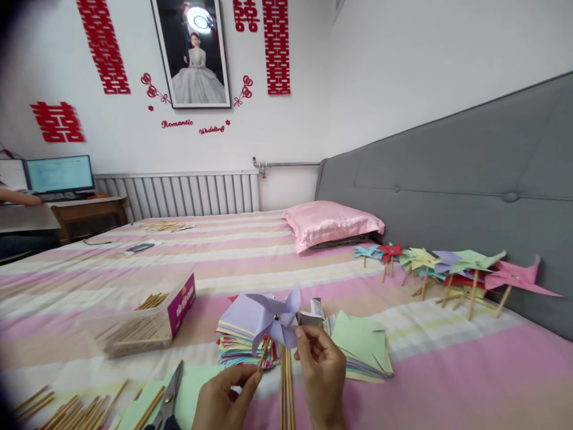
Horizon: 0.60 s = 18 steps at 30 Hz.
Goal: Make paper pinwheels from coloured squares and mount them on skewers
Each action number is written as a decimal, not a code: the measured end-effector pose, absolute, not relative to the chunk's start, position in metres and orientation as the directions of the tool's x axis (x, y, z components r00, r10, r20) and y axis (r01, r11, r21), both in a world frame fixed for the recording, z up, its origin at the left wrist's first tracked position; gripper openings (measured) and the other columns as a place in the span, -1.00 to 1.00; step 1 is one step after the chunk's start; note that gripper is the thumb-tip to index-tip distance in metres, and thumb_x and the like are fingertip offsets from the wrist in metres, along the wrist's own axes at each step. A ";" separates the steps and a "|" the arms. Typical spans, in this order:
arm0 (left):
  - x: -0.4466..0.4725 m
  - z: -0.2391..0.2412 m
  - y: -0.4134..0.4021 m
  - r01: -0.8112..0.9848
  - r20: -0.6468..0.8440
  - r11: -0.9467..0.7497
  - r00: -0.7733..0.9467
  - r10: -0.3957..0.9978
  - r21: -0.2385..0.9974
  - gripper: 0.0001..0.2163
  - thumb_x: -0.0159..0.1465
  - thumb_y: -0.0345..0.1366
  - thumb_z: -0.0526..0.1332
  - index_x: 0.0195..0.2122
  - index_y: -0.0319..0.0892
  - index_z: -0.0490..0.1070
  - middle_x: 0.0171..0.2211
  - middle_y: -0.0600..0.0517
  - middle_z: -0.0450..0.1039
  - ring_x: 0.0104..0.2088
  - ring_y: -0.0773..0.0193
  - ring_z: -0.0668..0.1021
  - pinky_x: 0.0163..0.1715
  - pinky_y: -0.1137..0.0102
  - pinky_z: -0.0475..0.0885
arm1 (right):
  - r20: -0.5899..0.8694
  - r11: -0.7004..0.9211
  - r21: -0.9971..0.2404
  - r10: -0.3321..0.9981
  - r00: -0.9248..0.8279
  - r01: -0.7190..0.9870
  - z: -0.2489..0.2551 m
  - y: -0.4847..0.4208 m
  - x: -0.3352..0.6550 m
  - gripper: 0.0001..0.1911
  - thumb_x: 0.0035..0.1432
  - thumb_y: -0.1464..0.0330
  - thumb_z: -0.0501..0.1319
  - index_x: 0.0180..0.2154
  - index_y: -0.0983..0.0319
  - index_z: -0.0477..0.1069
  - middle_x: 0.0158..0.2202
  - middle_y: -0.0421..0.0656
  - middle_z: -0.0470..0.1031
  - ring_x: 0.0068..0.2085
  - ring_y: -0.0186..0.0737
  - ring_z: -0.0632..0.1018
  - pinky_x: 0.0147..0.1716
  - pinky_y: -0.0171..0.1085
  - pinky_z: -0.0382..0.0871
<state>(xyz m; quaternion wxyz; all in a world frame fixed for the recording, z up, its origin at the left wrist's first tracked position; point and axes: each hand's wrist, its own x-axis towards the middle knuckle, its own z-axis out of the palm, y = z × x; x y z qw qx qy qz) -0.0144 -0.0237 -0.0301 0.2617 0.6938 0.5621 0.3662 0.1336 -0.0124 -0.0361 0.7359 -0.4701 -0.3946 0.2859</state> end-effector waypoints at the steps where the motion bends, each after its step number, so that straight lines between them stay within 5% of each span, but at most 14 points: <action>1: -0.014 -0.030 -0.023 0.583 0.211 -0.227 0.096 0.973 0.780 -0.71 0.15 -0.15 0.06 -0.42 -0.18 0.52 -0.49 -0.02 0.53 -0.54 0.25 0.48 -0.58 0.47 0.29 | 0.326 0.394 -0.919 0.798 0.507 -0.028 -0.036 -0.013 0.133 -0.76 -0.03 0.21 0.23 -0.43 0.28 0.41 -0.65 -0.26 0.36 -0.61 -0.35 0.36 -0.63 -0.40 0.23; 10: -0.016 -0.029 -0.024 0.559 0.209 -0.227 0.098 0.973 0.797 -0.71 0.15 -0.16 0.07 -0.38 -0.19 0.52 -0.48 -0.03 0.54 -0.53 0.25 0.49 -0.58 0.49 0.30 | 0.367 0.396 -0.918 0.833 0.413 0.017 -0.034 -0.017 0.129 -0.76 -0.03 0.21 0.22 -0.44 0.28 0.44 -0.56 -0.17 0.45 -0.53 -0.24 0.44 -0.55 -0.35 0.33; 15: -0.014 -0.033 -0.022 0.598 0.225 -0.258 0.132 0.965 0.759 -0.73 0.16 -0.18 0.05 -0.42 -0.18 0.51 -0.51 -0.01 0.52 -0.56 0.28 0.47 -0.58 0.49 0.28 | 0.390 0.466 -0.872 0.847 0.362 -0.151 -0.022 -0.021 0.129 -0.71 -0.01 0.21 0.20 -0.26 0.26 0.43 -0.34 -0.09 0.52 -0.31 -0.13 0.50 -0.32 -0.26 0.38; 18: -0.012 -0.037 -0.021 0.667 0.256 -0.328 0.207 0.944 0.669 -0.76 0.14 -0.25 0.05 -0.49 -0.16 0.50 -0.57 0.02 0.48 -0.60 0.31 0.43 -0.59 0.50 0.24 | 0.293 0.418 -0.860 0.874 0.389 -0.293 -0.022 -0.019 0.128 -0.69 -0.06 0.23 0.25 -0.26 0.27 0.45 -0.37 -0.10 0.55 -0.31 -0.11 0.51 -0.27 -0.23 0.38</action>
